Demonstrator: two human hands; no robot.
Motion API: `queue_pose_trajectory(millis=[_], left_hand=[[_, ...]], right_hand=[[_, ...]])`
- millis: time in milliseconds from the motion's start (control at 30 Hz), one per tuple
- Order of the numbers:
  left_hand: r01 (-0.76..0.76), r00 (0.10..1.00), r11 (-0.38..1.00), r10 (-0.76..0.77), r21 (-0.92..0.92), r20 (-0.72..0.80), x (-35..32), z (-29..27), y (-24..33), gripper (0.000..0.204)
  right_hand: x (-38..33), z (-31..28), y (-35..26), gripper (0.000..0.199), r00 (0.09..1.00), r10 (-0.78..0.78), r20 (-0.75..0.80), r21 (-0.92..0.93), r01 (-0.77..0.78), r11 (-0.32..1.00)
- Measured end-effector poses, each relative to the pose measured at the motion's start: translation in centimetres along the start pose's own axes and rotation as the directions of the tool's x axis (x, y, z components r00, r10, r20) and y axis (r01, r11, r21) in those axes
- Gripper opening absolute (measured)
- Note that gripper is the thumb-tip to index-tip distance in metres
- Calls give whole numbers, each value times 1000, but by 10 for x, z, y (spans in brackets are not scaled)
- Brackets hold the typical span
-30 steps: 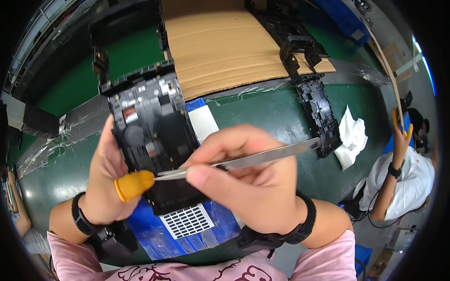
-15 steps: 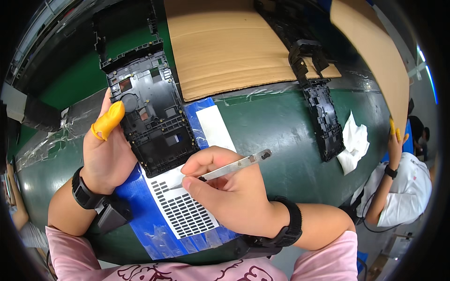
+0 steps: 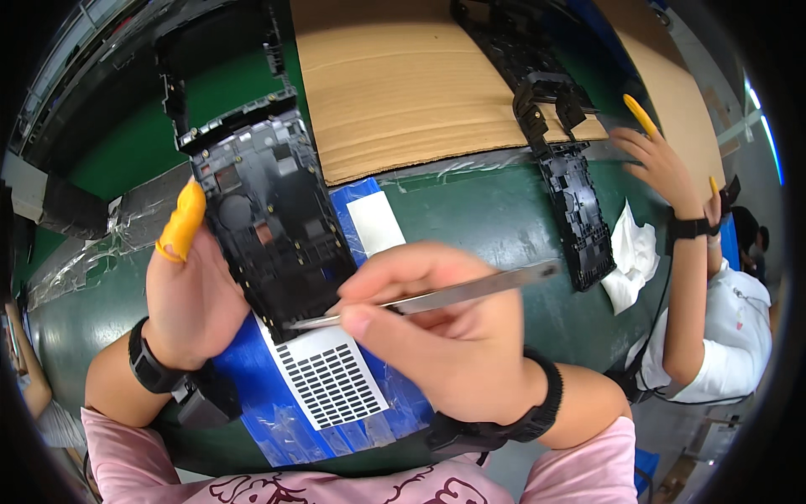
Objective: Assembling black plastic electronic device housing components using tweezers and manual manipulation on a factory workbench.
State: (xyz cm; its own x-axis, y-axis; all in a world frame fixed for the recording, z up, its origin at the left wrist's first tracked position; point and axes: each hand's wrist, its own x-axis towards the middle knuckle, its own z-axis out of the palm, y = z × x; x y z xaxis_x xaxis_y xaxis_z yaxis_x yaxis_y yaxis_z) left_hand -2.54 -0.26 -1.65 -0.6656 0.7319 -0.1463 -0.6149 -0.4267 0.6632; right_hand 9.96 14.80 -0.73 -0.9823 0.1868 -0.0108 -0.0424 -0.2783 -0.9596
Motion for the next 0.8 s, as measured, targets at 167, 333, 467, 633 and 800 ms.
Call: queue_pose_trajectory(millis=[167, 333, 467, 633, 800], left_hand=[[68, 997, 996, -65, 57, -50, -17, 16, -13, 48], [112, 992, 993, -114, 36, 58, -21, 19, -17, 47], [112, 993, 993, -113, 36, 24, -21, 27, -17, 49], [96, 995, 994, -97, 56, 9, -19, 30, -19, 49], [115, 993, 992, -116, 59, 9, -20, 31, -19, 49]], right_hand=[[2, -9, -6, 20, 984, -175, -40, 43, 176, 983], [1, -9, -4, 19, 996, -81, -41, 30, 82, 996], [3, -11, -6, 18, 996, -74, -59, 60, 78, 995], [3, -12, -8, 19, 997, -59, -39, 82, 62, 995], [3, -12, -8, 19, 997, -63, -33, 66, 65, 996]])
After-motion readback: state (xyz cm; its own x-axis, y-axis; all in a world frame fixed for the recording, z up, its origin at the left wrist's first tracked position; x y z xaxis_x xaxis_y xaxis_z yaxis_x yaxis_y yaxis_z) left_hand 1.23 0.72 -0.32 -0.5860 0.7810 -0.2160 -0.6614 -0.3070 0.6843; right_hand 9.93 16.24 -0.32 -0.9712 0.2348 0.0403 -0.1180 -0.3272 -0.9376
